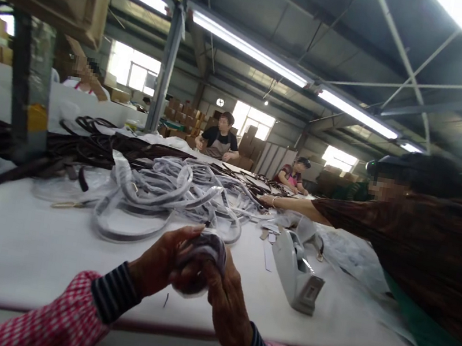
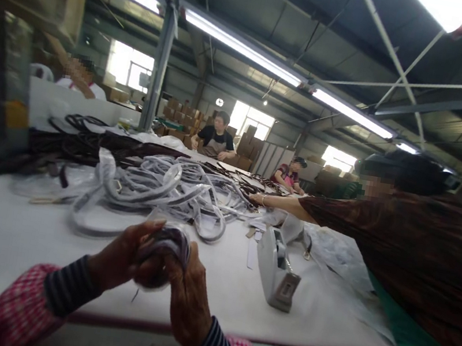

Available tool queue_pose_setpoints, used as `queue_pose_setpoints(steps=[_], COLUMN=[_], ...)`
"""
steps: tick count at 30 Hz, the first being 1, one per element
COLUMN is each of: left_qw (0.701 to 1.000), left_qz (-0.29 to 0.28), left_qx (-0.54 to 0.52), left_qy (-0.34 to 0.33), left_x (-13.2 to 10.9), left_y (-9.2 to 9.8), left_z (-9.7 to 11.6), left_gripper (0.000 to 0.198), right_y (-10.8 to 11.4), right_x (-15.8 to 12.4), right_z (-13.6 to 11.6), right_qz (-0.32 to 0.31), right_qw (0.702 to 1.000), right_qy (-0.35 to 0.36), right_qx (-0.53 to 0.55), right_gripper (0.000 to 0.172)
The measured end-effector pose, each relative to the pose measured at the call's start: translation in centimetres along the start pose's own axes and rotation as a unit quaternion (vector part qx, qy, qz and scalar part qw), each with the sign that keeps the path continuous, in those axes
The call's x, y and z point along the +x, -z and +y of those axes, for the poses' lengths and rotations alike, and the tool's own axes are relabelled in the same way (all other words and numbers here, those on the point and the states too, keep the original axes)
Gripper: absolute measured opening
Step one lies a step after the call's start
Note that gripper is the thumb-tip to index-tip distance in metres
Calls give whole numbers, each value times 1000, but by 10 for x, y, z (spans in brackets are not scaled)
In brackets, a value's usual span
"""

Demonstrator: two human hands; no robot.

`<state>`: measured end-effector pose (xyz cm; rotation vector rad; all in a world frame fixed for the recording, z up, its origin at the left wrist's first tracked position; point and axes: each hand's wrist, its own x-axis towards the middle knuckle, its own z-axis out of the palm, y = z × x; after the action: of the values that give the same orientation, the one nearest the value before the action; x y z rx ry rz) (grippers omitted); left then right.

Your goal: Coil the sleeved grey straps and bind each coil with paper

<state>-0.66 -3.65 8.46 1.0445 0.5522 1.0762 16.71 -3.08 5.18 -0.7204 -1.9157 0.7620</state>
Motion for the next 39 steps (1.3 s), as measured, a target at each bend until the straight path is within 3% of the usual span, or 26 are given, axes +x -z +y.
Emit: queue_pose_setpoints(steps=[3, 7, 12, 17, 19, 22, 25, 27, 30, 32, 36, 39], left_qw=[1000, 999, 990, 961, 934, 891, 834, 807, 778, 759, 753, 760], left_qz=[17, 29, -29, -54, -52, -71, -76, -74, -124, -145, -152, -162], left_qx=[1, 27, 118, 245, 321, 418, 523, 562, 582, 592, 588, 576], left_qy=[3, -36, -68, -114, -149, -165, -159, -163, -200, -228, -253, -254], left_x=[5, 7, 6, 10, 12, 17, 24, 26, 24, 21, 18, 20], left_y=[9, 8, -5, -7, -3, 3, 13, 22, 36, 41, 43, 42], left_z=[-13, -16, 0, 24, 34, 38, 21, 1, -28, -41, -47, -42], left_gripper=[69, 52, 47, 40, 39, 33, 28, 29, 30, 25, 16, 15], right_y=[2, 9, 22, 46, 55, 56, 44, 35, 33, 41, 70, 86], right_x=[-2, -4, 2, 18, 23, 28, 27, 22, 12, 8, 10, 16], right_z=[13, 27, 27, 11, 7, 11, 30, 45, 56, 53, 42, 45], right_qz=[-21, -6, 27, -8, -31, -49, -50, -74, -159, -221, -301, -297], right_qw=[999, 1000, 996, 980, 959, 894, 823, 807, 830, 864, 909, 919], right_qy=[-28, -14, 41, 109, 167, 231, 252, 257, 227, 179, 101, 71], right_qx=[14, 7, -77, -165, -227, -381, -507, -527, -485, -417, -271, -251], right_gripper=[41, 36, 30, 24, 22, 14, 12, 11, 11, 26, 49, 59])
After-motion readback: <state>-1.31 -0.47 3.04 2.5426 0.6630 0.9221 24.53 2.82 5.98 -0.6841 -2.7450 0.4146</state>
